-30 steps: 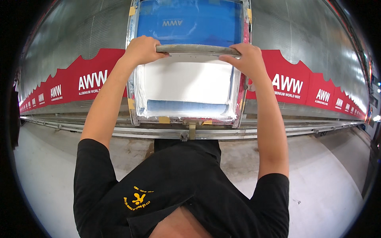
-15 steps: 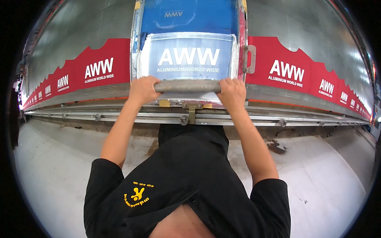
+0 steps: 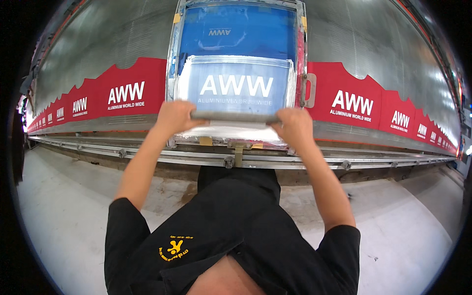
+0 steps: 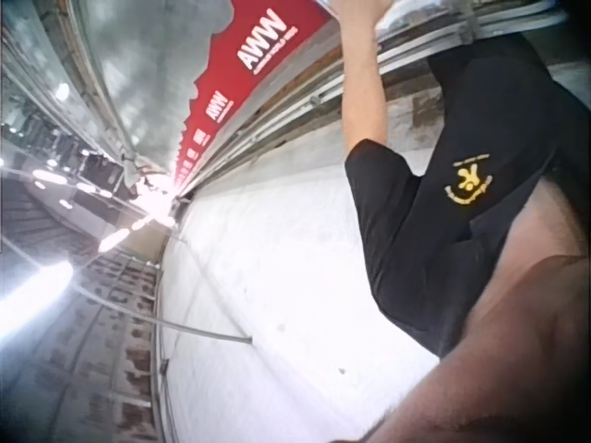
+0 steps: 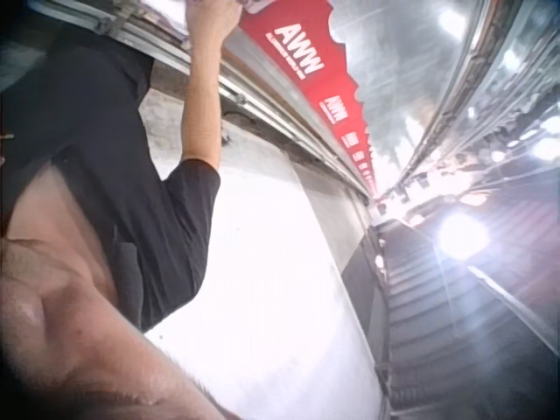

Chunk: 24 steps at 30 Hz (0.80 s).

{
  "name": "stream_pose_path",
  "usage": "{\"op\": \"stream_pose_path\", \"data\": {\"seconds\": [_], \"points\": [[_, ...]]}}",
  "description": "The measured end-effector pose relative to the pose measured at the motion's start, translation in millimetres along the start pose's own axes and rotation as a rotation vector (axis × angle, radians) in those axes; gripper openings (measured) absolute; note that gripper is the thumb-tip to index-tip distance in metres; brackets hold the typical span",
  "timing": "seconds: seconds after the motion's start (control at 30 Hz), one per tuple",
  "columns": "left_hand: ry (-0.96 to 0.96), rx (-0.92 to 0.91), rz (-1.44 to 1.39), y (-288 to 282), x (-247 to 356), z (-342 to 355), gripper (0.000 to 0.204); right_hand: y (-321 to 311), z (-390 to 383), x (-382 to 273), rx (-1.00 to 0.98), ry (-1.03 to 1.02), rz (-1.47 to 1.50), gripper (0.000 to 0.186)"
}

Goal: The person repeatedly pulls a squeegee across a screen printing frame to transfer white ink onto a red banner with the AWW logo. The person maintains steady pressure and repositions the squeegee between passes to cover the logo area.

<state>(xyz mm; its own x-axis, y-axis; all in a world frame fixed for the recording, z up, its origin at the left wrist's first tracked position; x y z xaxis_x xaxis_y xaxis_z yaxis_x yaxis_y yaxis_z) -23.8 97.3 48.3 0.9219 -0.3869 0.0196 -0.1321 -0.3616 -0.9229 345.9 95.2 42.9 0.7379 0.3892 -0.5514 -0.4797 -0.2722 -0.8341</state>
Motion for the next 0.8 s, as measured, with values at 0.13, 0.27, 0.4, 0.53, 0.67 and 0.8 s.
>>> {"op": "stream_pose_path", "data": {"seconds": [0.13,0.27,0.4,0.53,0.67,0.8], "points": [[-0.031,-0.096,-0.010,-42.0,-52.2,106.1,0.081,-29.3,111.7,28.5,-0.063,0.229,-0.071,0.041],[-0.078,0.064,-0.030,-43.7,-87.9,179.0,0.073,-19.3,182.0,69.1,0.036,0.307,-0.029,0.046],[-0.103,0.202,0.013,-29.0,-85.5,199.1,0.070,-7.2,194.8,79.1,0.086,0.366,-0.073,0.049],[-0.089,0.333,0.052,-9.6,-81.1,194.8,0.072,-0.2,183.4,83.6,0.140,0.302,-0.093,0.048],[-0.160,0.123,0.000,2.3,-54.7,141.4,0.069,16.2,131.1,72.5,0.223,0.076,-0.137,0.038],[-0.086,0.303,-0.086,35.0,-12.7,46.2,0.055,39.8,39.6,42.6,0.282,-0.083,-0.010,0.044]]}}
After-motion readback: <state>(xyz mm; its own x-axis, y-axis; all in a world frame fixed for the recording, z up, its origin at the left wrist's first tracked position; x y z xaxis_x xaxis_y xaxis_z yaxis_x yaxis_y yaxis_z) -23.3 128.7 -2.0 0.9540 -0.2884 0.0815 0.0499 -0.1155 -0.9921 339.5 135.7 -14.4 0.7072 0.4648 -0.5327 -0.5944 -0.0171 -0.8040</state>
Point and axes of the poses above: each hand's wrist, its own z-axis towards the middle knuckle, its own y-axis out of the palm, x = y × z, the point moved 2 cm from there along z, towards the middle knuckle, and after that the axes turned 11 degrees about z, right-handed, at the moved point
